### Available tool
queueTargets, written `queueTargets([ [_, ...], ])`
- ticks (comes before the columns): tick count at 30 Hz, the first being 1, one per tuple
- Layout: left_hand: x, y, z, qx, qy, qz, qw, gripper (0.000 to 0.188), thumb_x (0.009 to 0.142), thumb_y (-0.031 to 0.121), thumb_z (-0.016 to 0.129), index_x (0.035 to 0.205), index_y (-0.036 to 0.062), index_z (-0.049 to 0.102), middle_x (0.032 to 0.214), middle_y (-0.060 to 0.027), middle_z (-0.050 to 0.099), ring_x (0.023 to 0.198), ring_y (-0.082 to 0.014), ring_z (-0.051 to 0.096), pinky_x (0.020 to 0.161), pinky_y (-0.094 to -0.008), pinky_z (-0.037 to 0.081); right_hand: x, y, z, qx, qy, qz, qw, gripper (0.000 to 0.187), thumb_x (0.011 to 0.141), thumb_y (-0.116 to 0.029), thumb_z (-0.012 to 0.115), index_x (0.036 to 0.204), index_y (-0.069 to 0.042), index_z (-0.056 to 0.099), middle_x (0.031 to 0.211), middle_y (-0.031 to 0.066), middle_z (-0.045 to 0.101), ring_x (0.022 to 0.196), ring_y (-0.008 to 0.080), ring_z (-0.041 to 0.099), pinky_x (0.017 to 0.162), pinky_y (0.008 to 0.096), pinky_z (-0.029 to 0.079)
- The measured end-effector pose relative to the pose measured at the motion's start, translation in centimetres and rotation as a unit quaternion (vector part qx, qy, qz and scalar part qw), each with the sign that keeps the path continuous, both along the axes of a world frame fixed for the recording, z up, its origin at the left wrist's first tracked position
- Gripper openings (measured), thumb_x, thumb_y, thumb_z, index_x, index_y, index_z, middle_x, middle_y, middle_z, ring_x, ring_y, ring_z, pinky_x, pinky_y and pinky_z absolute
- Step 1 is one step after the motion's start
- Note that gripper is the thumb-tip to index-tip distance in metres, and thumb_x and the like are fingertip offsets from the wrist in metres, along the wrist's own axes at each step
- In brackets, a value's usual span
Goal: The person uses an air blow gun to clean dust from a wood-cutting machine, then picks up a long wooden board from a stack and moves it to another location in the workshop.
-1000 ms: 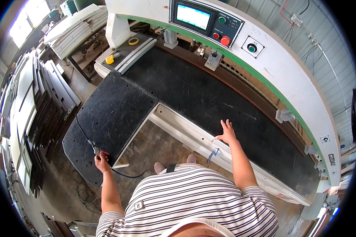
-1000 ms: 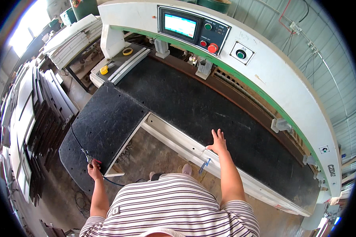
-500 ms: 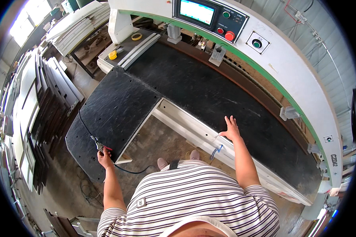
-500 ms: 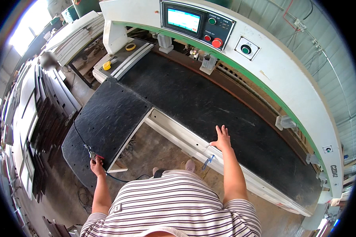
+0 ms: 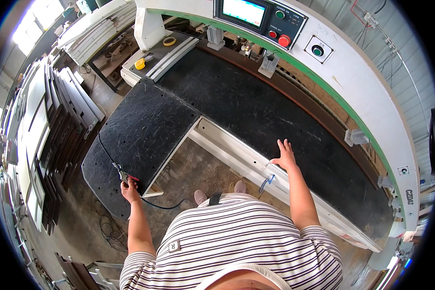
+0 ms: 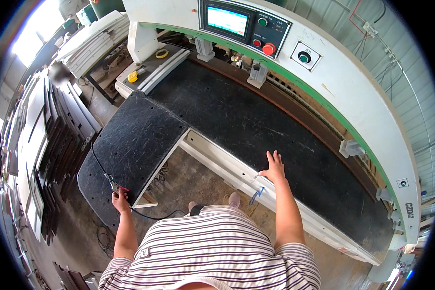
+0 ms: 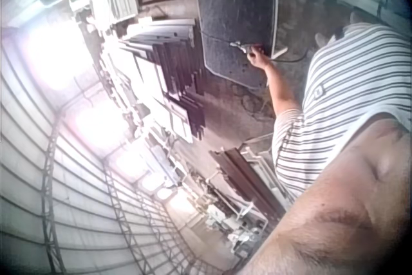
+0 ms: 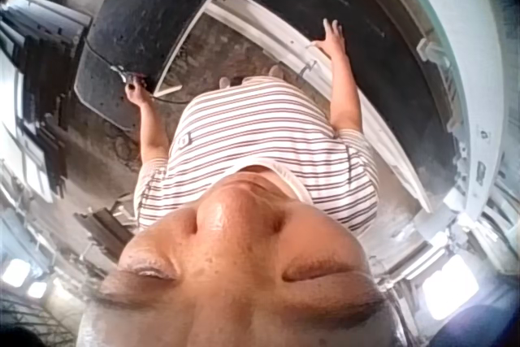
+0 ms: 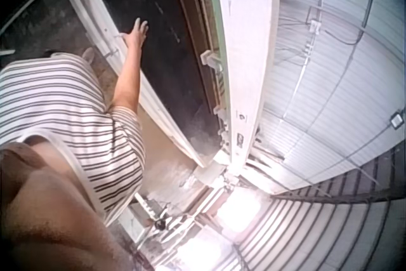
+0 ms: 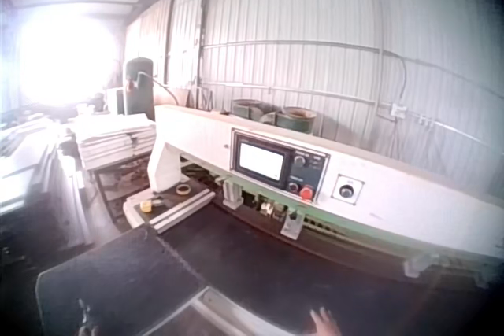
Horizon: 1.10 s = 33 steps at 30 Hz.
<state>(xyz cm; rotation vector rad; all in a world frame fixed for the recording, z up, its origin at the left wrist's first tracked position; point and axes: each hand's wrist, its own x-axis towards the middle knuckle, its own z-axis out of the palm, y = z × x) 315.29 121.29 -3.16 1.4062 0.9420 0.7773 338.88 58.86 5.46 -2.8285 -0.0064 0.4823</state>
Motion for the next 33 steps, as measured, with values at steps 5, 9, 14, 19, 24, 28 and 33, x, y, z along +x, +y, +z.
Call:
queueTargets([
  [5,0.0,0.0,0.0,-0.002,-0.002,-0.001,1.0,0.014,0.089,0.02,0.064,0.089,0.0077,0.058,0.072,0.0028,0.057,0.057,-0.0039,0.053,0.047,-0.0182,0.043,-0.1,-0.4,-0.9,0.003,-0.008,0.001,1.0,0.109,0.059,-0.03,0.086,0.147,-0.021,0.022,0.155,0.0139,0.01,0.142,0.0327,0.013,0.109,0.0555,0.026],
  [9,0.1,-0.2,0.4,-0.004,-0.001,-0.003,1.0,0.013,0.089,0.02,0.064,0.088,0.0078,0.058,0.072,0.0026,0.057,0.057,-0.004,0.052,0.048,-0.0182,0.043,-0.1,-0.6,-1.1,0.003,-0.011,0.003,1.0,0.109,0.059,-0.031,0.086,0.147,-0.021,0.022,0.155,0.0134,0.01,0.142,0.0323,0.013,0.109,0.0551,0.026],
  [14,0.0,0.0,0.2,0.003,0.012,0.005,1.0,0.013,0.089,0.019,0.065,0.087,0.0079,0.058,0.072,0.0027,0.057,0.056,-0.0038,0.052,0.047,-0.0179,0.042,0.1,-0.5,-0.9,-0.001,-0.005,0.004,1.0,0.108,0.059,-0.031,0.086,0.147,-0.023,0.023,0.155,0.0124,0.011,0.142,0.0322,0.014,0.108,0.057,0.027],
  [19,0.1,-0.3,0.4,0.0,-0.002,0.0,1.0,0.014,0.089,0.02,0.065,0.086,0.0079,0.058,0.071,0.0027,0.058,0.056,-0.0036,0.053,0.047,-0.0176,0.042,0.0,-0.5,-0.7,-0.006,0.0,-0.002,1.0,0.109,0.058,-0.031,0.086,0.147,-0.023,0.023,0.155,0.0116,0.011,0.142,0.0316,0.015,0.107,0.0581,0.027],
  [24,0.1,-0.2,0.3,-0.002,-0.002,0.006,1.0,0.015,0.088,0.02,0.066,0.086,0.0075,0.057,0.072,0.0024,0.058,0.056,-0.0041,0.053,0.047,-0.0178,0.043,0.0,-0.4,-0.6,-0.002,-0.001,-0.005,1.0,0.109,0.058,-0.03,0.086,0.147,-0.023,0.023,0.155,0.0111,0.011,0.142,0.031,0.014,0.107,0.058,0.027],
  [28,-0.3,0.4,-0.6,0.006,-0.008,-0.001,1.0,0.015,0.089,0.019,0.065,0.086,0.0071,0.057,0.072,0.0021,0.058,0.057,-0.0047,0.054,0.048,-0.0183,0.044,0.1,-0.2,-0.4,0.0,0.002,-0.001,1.0,0.109,0.058,-0.03,0.086,0.147,-0.023,0.023,0.155,0.0113,0.011,0.142,0.031,0.014,0.107,0.0575,0.027],
  [33,0.2,-0.3,0.3,-0.002,-0.005,0.005,1.0,0.013,0.09,0.018,0.064,0.086,0.0072,0.057,0.071,0.0021,0.057,0.057,-0.0053,0.053,0.047,-0.0192,0.042,0.1,-0.4,-0.4,0.007,0.003,-0.002,1.0,0.109,0.058,-0.029,0.086,0.147,-0.023,0.023,0.155,0.0116,0.011,0.142,0.0311,0.014,0.107,0.0572,0.027],
])
